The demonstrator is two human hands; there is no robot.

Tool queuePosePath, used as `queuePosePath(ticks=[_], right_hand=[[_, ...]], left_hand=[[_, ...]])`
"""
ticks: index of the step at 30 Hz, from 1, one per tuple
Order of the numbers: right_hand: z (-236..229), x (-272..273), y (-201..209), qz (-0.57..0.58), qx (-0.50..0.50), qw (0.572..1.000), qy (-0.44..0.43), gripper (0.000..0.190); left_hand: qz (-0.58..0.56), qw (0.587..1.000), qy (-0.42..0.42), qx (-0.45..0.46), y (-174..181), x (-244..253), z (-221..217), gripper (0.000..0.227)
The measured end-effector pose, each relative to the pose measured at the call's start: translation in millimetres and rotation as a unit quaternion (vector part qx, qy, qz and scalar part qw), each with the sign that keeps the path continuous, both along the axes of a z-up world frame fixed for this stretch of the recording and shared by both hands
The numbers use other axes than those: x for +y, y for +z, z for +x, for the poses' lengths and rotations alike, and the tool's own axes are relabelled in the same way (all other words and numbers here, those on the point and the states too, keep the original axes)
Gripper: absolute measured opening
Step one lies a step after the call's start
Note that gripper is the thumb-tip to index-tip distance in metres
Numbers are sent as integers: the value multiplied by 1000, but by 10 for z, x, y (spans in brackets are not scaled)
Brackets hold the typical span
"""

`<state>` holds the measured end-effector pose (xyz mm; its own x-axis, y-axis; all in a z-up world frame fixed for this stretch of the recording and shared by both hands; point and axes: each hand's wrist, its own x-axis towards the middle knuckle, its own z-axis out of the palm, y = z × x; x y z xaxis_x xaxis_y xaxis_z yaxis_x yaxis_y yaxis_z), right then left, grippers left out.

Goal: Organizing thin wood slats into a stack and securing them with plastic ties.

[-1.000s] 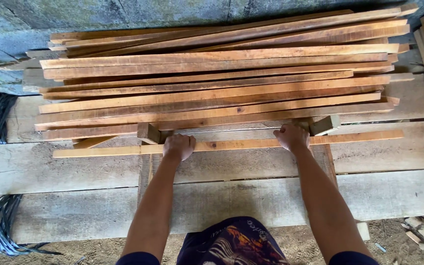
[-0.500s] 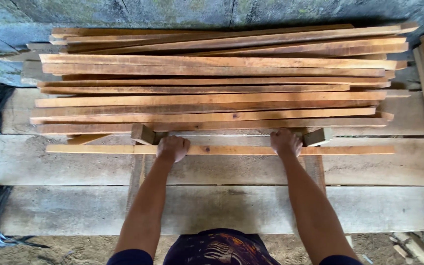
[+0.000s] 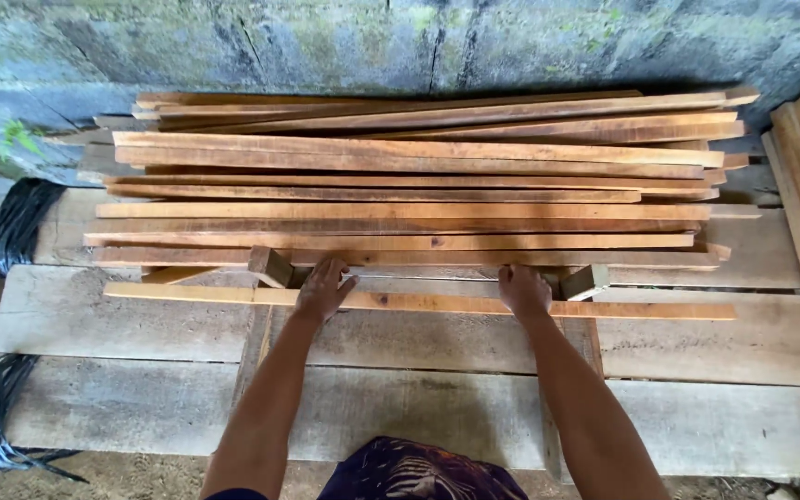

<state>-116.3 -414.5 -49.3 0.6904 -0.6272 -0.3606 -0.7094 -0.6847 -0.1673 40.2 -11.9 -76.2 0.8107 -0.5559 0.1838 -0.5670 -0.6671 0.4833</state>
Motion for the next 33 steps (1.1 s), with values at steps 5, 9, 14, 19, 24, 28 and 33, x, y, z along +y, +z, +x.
queuePosePath(ticks=[5,9,14,19,24,28,33], right_hand=[[70,5,207,-65,-181,978,77,34],[386,-134,352,-184,-446,851,207,16],[943,-479,518,-220,-441,839,230,9],[1277,-804,497,-276,-382,844,257,18],[1363,-968,383,-255,-345,848,311,21],[1367,-992,415,-317,-326,815,358,24],[1384,-882,664,-357,-337,787,373,15]], left_hand=[[26,1000,3,-3,514,-35,332,19],[-15,993,5,-118,435,-200,960,11],[-2,982,10,-189,640,-332,1598,10],[120,977,0,-177,436,-320,2006,18],[180,975,-11,-133,391,-279,2132,32],[162,985,-18,-62,492,-232,2081,33],[225,974,-2,27,703,-195,1995,55]])
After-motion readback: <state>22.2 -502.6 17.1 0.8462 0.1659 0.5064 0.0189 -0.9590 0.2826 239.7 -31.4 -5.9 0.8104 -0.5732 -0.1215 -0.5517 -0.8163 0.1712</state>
